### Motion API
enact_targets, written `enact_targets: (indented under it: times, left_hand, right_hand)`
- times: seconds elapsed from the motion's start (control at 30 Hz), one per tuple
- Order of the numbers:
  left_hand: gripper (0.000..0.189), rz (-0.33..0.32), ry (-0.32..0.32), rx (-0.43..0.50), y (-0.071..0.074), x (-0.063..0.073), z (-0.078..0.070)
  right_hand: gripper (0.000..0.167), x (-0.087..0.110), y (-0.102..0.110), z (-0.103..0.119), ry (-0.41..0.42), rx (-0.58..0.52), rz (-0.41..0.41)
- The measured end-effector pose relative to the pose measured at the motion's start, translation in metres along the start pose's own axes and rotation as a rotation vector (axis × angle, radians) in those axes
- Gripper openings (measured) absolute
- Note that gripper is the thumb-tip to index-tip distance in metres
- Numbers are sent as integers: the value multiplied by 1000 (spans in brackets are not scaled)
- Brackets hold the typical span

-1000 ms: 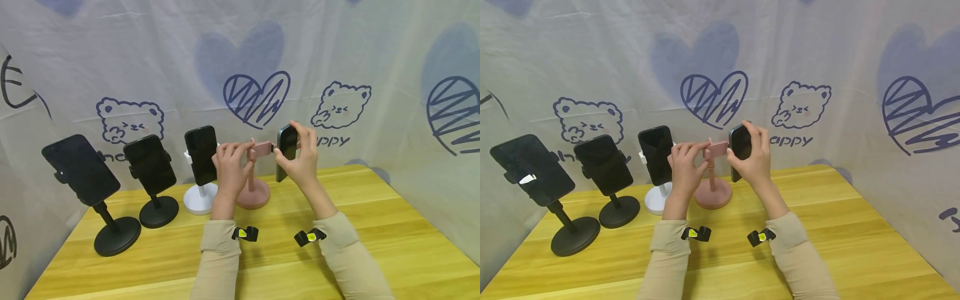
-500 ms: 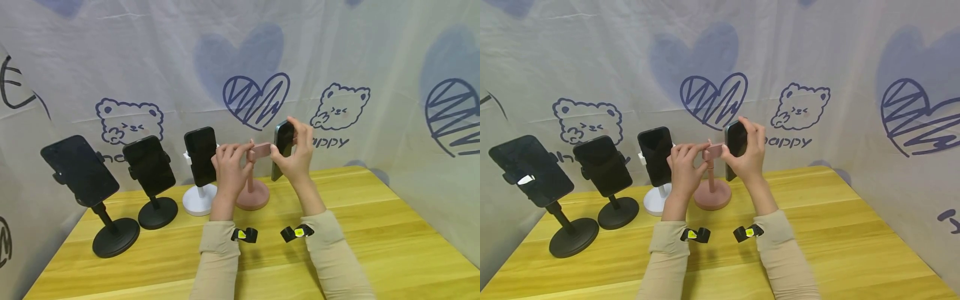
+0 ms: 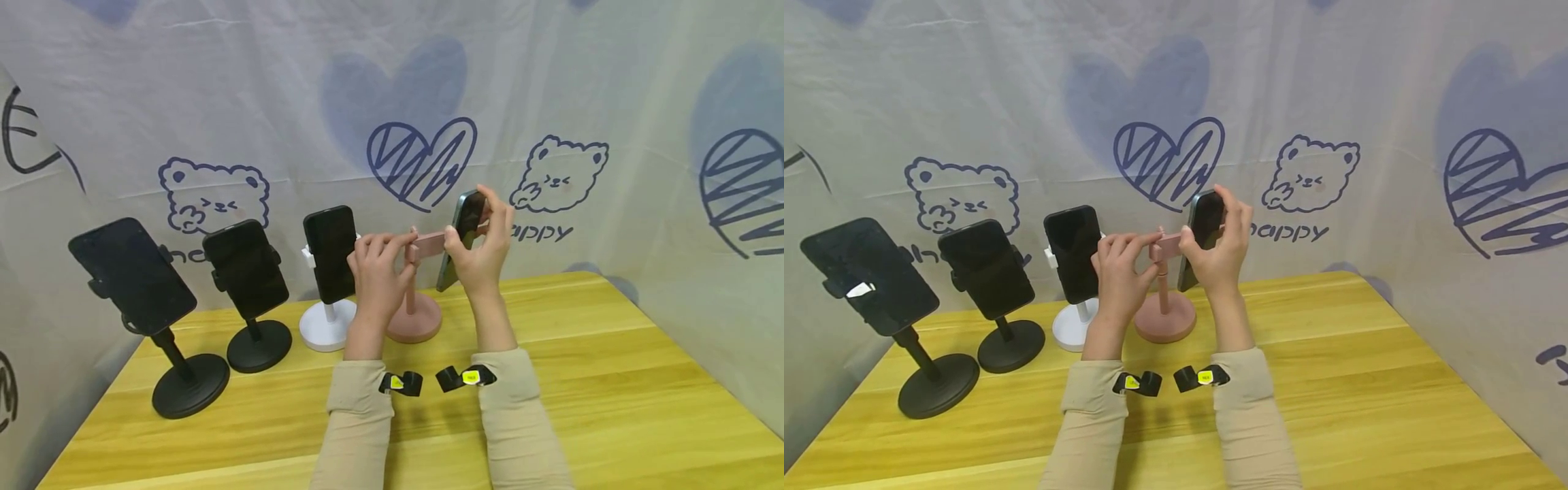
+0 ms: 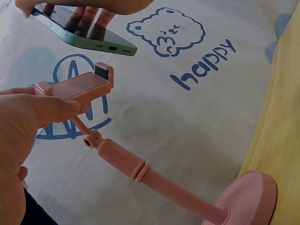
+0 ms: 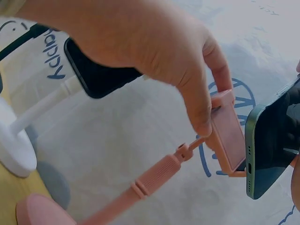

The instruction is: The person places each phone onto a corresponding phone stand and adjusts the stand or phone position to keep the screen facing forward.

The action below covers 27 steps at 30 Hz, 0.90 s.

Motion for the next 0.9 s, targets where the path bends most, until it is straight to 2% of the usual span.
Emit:
enact_targets:
  times: [0.2, 0.57, 0.9]
  left_hand:
    - [26, -5, -7, 5, 0, -1, -1]
    - [29, 2, 9, 3, 0, -1, 0]
    - [29, 18, 30, 9, 0, 2, 0]
  right_hand:
    - [68, 2, -2, 2, -20, -15, 19]
    - [69, 13, -20, 9, -35, 1, 175]
    - [69, 18, -24, 3, -12, 14, 206]
Point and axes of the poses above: each hand's wrist, its own x-axis away from the middle knuckle, its own y-axis out of the back of the hand, z = x × y, the point moved 6 cm from there along -x, towards the middle knuckle, and after that the axes turned 4 degrees about x, right-handed, at the moved point
